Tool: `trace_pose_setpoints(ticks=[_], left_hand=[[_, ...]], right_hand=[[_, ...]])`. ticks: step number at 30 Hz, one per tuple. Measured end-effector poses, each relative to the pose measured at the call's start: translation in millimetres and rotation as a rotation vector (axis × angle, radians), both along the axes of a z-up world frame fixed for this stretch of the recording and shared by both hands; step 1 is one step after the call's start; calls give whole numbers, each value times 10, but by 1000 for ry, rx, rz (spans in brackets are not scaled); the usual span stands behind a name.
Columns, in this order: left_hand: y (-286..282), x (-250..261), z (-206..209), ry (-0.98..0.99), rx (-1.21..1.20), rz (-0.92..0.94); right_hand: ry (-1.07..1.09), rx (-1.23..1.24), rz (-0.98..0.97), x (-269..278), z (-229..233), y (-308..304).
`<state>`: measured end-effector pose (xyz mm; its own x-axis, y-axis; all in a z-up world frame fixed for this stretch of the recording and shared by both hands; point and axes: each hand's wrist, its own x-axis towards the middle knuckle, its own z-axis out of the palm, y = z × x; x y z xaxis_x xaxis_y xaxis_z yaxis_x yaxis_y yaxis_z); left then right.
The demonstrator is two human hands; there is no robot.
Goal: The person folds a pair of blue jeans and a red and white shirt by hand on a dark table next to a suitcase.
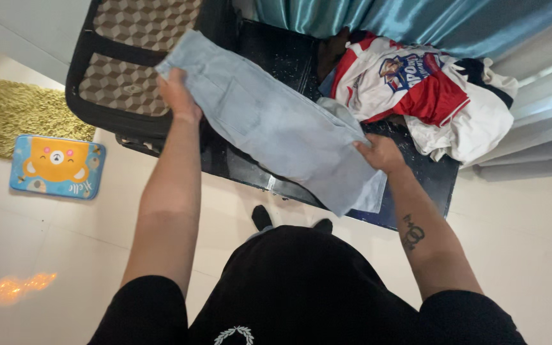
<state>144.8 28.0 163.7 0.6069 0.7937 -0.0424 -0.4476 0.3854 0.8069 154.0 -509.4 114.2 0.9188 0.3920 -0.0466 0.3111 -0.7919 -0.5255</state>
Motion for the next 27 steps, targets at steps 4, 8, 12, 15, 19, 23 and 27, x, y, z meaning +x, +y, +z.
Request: trace_pose_setpoints(ticks=[4, 8, 12, 15, 19, 23, 27], left_hand=[[-432, -67, -214, 161, 229, -53], [-670, -135, -488, 314, 338, -133], [-776, -263, -736, 380, 406, -213], [-751, -363, -898, 429, 488, -216], [-672, -582, -896, 790, 792, -168], [-762, -762, -734, 1247, 1027, -340], [-1184, -841, -715, 1147, 1594, -439]], right_hand=[[52, -97, -8, 59, 23, -333], [33, -186, -47, 56, 28, -545], [164, -328, -67, 53, 56, -627], [159, -377, -36, 35, 24, -636], [200, -366, -26, 3, 63, -581], [212, -386, 19, -34, 215, -414], [191, -420, 54, -137, 319, -142]])
